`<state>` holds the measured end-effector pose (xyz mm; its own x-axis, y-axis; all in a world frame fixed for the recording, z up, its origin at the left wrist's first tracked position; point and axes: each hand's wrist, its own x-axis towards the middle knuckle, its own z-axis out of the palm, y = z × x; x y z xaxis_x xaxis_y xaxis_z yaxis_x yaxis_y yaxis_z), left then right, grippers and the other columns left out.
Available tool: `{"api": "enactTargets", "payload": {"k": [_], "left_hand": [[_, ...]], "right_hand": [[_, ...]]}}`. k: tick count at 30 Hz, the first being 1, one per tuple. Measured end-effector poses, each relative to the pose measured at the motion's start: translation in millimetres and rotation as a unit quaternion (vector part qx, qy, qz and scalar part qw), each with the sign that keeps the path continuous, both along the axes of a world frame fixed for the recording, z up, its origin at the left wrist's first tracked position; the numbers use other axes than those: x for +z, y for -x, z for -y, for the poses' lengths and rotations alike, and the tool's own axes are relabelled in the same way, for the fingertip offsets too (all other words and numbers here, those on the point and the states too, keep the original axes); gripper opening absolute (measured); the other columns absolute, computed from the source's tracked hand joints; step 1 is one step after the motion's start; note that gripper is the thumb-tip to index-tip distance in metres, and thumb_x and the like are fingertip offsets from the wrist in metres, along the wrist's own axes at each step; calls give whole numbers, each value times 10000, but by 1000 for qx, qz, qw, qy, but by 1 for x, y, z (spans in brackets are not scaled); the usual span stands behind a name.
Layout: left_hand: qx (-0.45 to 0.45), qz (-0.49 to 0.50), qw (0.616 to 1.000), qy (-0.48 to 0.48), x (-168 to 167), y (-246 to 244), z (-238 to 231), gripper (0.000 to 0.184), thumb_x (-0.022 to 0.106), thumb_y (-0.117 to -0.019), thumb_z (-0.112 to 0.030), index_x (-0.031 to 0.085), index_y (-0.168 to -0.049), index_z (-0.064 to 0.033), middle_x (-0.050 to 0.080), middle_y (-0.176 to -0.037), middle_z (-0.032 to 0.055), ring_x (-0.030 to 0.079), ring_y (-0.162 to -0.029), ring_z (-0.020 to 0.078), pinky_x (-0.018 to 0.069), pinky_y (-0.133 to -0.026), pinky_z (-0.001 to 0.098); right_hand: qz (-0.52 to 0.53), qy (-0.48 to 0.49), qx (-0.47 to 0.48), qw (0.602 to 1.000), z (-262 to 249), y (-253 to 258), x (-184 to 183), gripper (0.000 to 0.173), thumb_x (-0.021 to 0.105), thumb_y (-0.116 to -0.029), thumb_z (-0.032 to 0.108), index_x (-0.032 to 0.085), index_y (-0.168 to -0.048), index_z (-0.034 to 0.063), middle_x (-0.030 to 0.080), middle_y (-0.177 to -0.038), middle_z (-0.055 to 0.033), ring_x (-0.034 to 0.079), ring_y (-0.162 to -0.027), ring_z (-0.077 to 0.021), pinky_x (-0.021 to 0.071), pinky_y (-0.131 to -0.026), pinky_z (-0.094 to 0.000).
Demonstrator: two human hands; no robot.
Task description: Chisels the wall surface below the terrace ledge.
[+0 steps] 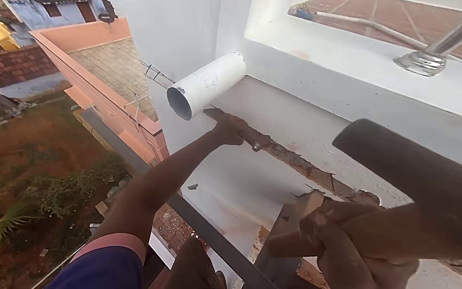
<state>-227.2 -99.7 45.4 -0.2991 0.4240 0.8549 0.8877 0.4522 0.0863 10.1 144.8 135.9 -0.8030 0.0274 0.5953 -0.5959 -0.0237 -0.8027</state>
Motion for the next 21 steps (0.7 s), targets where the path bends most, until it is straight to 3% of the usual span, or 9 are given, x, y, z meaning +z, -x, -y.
{"api": "enactTargets", "payload": {"k": [4, 9, 11, 15, 18, 21], "left_hand": [[-63, -33, 996, 60, 2, -10, -2, 182, 670, -744, -91, 586, -592, -39, 600, -562, 103, 609, -512, 223, 453, -462, 377], [-42, 104, 977, 184, -4, -17, 20, 141, 685, -744, -62, 614, -635, -7, 629, -619, 133, 661, -596, 289, 495, -531, 466], [-16, 134, 968, 213, -6, -18, 25, 137, 695, -755, -63, 628, -662, 12, 648, -655, 159, 683, -644, 329, 514, -573, 510], [-3, 146, 948, 282, -2, -18, 27, 132, 694, -775, -81, 643, -695, 11, 672, -698, 168, 702, -691, 345, 524, -606, 529], [-26, 147, 935, 321, 6, -16, 21, 126, 685, -778, -78, 636, -695, 2, 672, -692, 158, 701, -687, 333, 525, -607, 517], [-32, 163, 918, 359, 10, -13, 16, 134, 678, -791, -81, 632, -701, 7, 672, -697, 164, 699, -693, 341, 512, -604, 524]], "right_hand": [[71, 59, 31, 995, 15, -4, -22, 76, 667, -898, 109, 635, -877, 175, 619, -618, 60, 569, -456, -59, 524, -420, -251], [213, 173, 42, 961, 37, -35, -47, 120, 579, -878, 5, 600, -849, 120, 570, -535, 32, 538, -398, -84, 506, -387, -272], [270, 202, 21, 941, 43, -47, -55, 118, 535, -862, -27, 549, -907, 82, 563, -540, 24, 522, -385, -86, 490, -371, -265], [347, 194, -19, 917, 43, -55, -74, 280, 503, -857, -18, 401, -1111, 35, 531, -588, 14, 514, -389, -91, 493, -367, -259], [296, 211, -24, 932, 44, -47, -72, 248, 487, -890, 16, 418, -1128, 24, 558, -632, -1, 532, -410, -103, 500, -373, -262], [179, 299, -8, 937, 56, -40, -74, 220, 527, -1004, 101, 469, -1208, 42, 640, -730, -26, 608, -493, -119, 560, -440, -268]]}}
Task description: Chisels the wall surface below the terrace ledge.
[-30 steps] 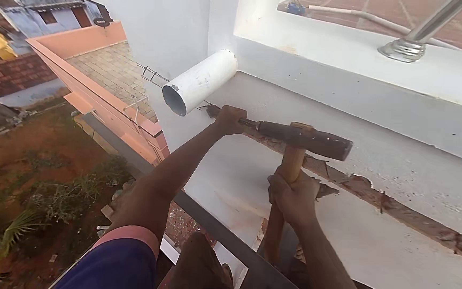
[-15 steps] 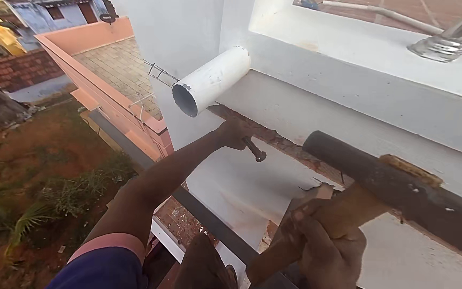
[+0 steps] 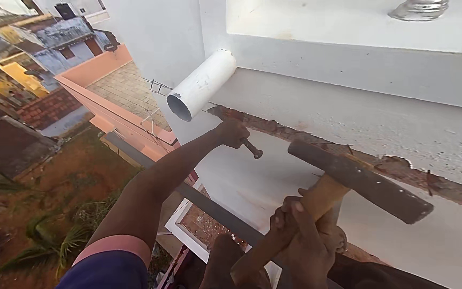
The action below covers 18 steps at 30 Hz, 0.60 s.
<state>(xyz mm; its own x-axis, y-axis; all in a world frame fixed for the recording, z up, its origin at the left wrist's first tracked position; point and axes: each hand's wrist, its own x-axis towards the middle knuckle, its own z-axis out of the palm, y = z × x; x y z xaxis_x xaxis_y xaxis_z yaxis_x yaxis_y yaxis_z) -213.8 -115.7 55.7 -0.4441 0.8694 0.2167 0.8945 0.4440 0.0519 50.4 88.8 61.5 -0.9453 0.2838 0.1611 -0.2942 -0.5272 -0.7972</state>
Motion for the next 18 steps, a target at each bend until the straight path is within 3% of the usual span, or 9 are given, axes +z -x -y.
{"api": "enactTargets", "payload": {"k": [2, 5, 8, 11, 16, 18], "left_hand": [[5, 12, 999, 42, 1, -1, -3, 125, 670, -817, -71, 649, -735, 20, 688, -740, 177, 710, -739, 357, 526, -638, 537], [50, 36, 991, 122, 1, -4, -12, 138, 644, -885, -80, 685, -849, 47, 718, -880, 212, 719, -889, 399, 528, -754, 579], [79, 48, 977, 193, -7, 1, -25, 156, 616, -924, -96, 692, -932, 40, 720, -949, 212, 712, -949, 398, 528, -795, 580], [81, 45, 965, 246, -17, 8, -34, 170, 590, -952, -113, 688, -973, 25, 721, -973, 200, 713, -952, 388, 529, -775, 577], [105, 40, 970, 214, -18, 16, -47, 175, 562, -956, -94, 682, -957, 33, 714, -957, 211, 710, -944, 399, 521, -772, 581], [107, 6, 980, 165, -19, 22, -51, 171, 573, -931, -98, 690, -907, 23, 726, -912, 204, 724, -872, 400, 526, -697, 578]], "right_hand": [[-15, 81, -14, 996, 17, -6, -10, 206, 534, -1044, 167, 470, -1221, 83, 652, -700, -20, 628, -504, -126, 567, -465, -271], [65, 182, -43, 980, 49, -25, -32, 98, 490, -1035, 108, 481, -1129, 82, 559, -590, 17, 563, -421, -98, 534, -403, -268], [158, 187, -32, 969, 56, -27, -44, 129, 473, -984, 37, 456, -1112, 45, 494, -556, 21, 519, -387, -91, 516, -376, -271], [176, 205, -36, 962, 59, -16, -43, 146, 466, -969, 20, 447, -1113, 37, 474, -561, 18, 511, -388, -100, 513, -379, -274], [219, 329, -51, 917, 61, -2, -27, 102, 363, -1035, -6, 417, -1098, 53, 469, -553, 11, 519, -374, -105, 517, -365, -275], [249, 338, -62, 906, 48, 8, -27, 94, 345, -1061, 13, 421, -1080, 64, 457, -551, 13, 502, -365, -99, 505, -356, -266]]}}
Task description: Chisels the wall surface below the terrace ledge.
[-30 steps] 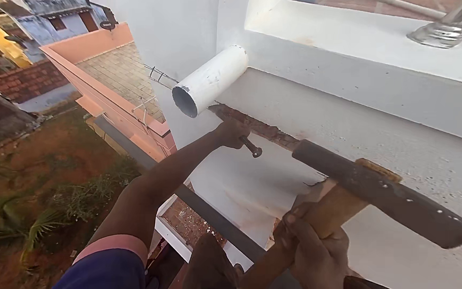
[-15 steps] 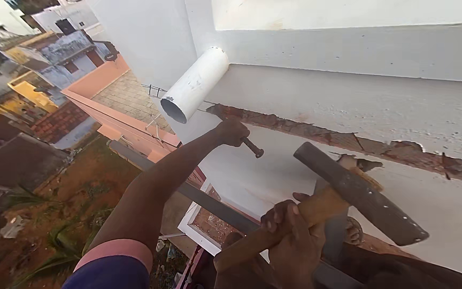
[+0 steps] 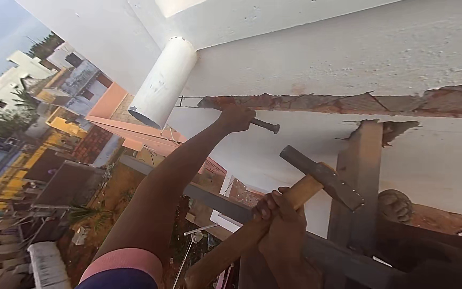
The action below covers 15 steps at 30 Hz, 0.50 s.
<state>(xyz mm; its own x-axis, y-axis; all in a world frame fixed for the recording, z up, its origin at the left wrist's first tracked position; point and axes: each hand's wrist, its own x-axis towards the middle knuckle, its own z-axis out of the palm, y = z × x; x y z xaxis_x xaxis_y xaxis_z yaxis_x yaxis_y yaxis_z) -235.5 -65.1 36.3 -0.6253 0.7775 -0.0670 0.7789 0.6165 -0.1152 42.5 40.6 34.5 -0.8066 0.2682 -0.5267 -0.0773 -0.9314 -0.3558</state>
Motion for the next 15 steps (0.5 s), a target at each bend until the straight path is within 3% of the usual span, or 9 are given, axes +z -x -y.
{"api": "enactTargets", "payload": {"k": [5, 10, 15], "left_hand": [[11, -47, 999, -18, -3, 4, -7, 158, 587, -914, -92, 685, -884, 28, 737, -920, 215, 723, -816, 420, 516, -655, 581], [20, -85, 996, -34, -8, 9, -16, 145, 599, -877, -77, 697, -854, 27, 724, -826, 217, 719, -760, 431, 510, -621, 588], [43, -62, 997, -17, -9, 5, -21, 149, 615, -879, -88, 702, -877, 34, 734, -889, 220, 723, -824, 433, 521, -676, 606]], "right_hand": [[11, 27, -35, 999, -29, 21, 0, 196, 278, -1099, 99, 438, -988, 128, 427, -517, 58, 472, -361, -63, 475, -369, -222], [17, 22, 38, 999, -62, 34, -6, 156, 352, -1087, 87, 482, -1001, 90, 455, -570, 23, 473, -377, -64, 476, -370, -216], [17, -2, -114, 993, -63, 46, -4, 236, 282, -1095, 132, 458, -940, 159, 417, -528, 77, 459, -379, -47, 456, -386, -204]]}}
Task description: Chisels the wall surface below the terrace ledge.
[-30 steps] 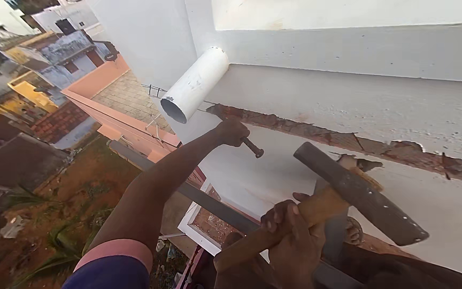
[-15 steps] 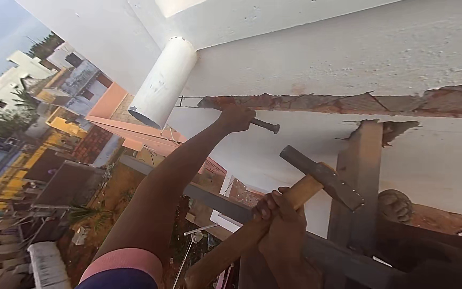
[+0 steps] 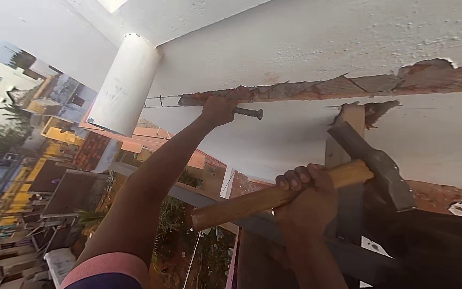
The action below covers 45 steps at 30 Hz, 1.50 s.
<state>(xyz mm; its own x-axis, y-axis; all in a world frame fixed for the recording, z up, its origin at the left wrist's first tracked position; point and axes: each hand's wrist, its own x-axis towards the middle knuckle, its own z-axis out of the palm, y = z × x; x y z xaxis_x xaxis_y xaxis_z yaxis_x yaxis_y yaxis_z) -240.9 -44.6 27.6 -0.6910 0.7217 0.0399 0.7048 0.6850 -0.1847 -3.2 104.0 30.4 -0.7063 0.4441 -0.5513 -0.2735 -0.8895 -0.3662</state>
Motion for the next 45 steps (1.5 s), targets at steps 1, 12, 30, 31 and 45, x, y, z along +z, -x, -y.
{"api": "enactTargets", "payload": {"k": [1, 12, 30, 31, 45], "left_hand": [[6, 5, 1000, 2, 2, 0, 1, 154, 614, -882, -92, 704, -883, 33, 736, -903, 218, 724, -840, 430, 522, -687, 605], [-47, -25, 999, -6, -7, -6, 21, 107, 655, -831, -65, 666, -775, 25, 714, -796, 195, 729, -797, 394, 538, -662, 556], [-23, -60, 996, -57, 13, 10, 57, 135, 667, -805, -2, 748, -903, 43, 763, -941, 215, 747, -898, 423, 563, -756, 614], [-42, -67, 995, -59, 18, 12, 67, 121, 678, -778, 19, 743, -876, 47, 764, -942, 219, 748, -907, 426, 570, -769, 612], [-97, 26, 991, -87, 0, -18, 125, 161, 684, -799, -61, 624, -683, 32, 664, -714, 188, 704, -738, 383, 544, -656, 542]], "right_hand": [[12, -5, 0, 1000, 8, 6, 0, 219, 288, -1087, 110, 446, -941, 156, 403, -521, 76, 452, -373, -53, 453, -380, -212], [-12, -14, 2, 1000, 7, -7, -1, 258, 276, -1063, 76, 460, -902, 159, 423, -495, 82, 476, -368, -57, 487, -387, -232], [-10, 36, 356, 934, 13, 16, 11, 115, 442, -1062, 41, 475, -952, 55, 431, -578, -21, 439, -380, -91, 463, -362, -245], [-31, 30, 316, 948, 16, 6, 13, 115, 436, -1029, -4, 475, -928, 36, 431, -545, -24, 456, -371, -98, 477, -363, -255], [-60, -71, 159, 983, 26, -18, 9, 109, 416, -954, -28, 465, -910, 58, 432, -493, 18, 484, -356, -94, 498, -358, -273]]}}
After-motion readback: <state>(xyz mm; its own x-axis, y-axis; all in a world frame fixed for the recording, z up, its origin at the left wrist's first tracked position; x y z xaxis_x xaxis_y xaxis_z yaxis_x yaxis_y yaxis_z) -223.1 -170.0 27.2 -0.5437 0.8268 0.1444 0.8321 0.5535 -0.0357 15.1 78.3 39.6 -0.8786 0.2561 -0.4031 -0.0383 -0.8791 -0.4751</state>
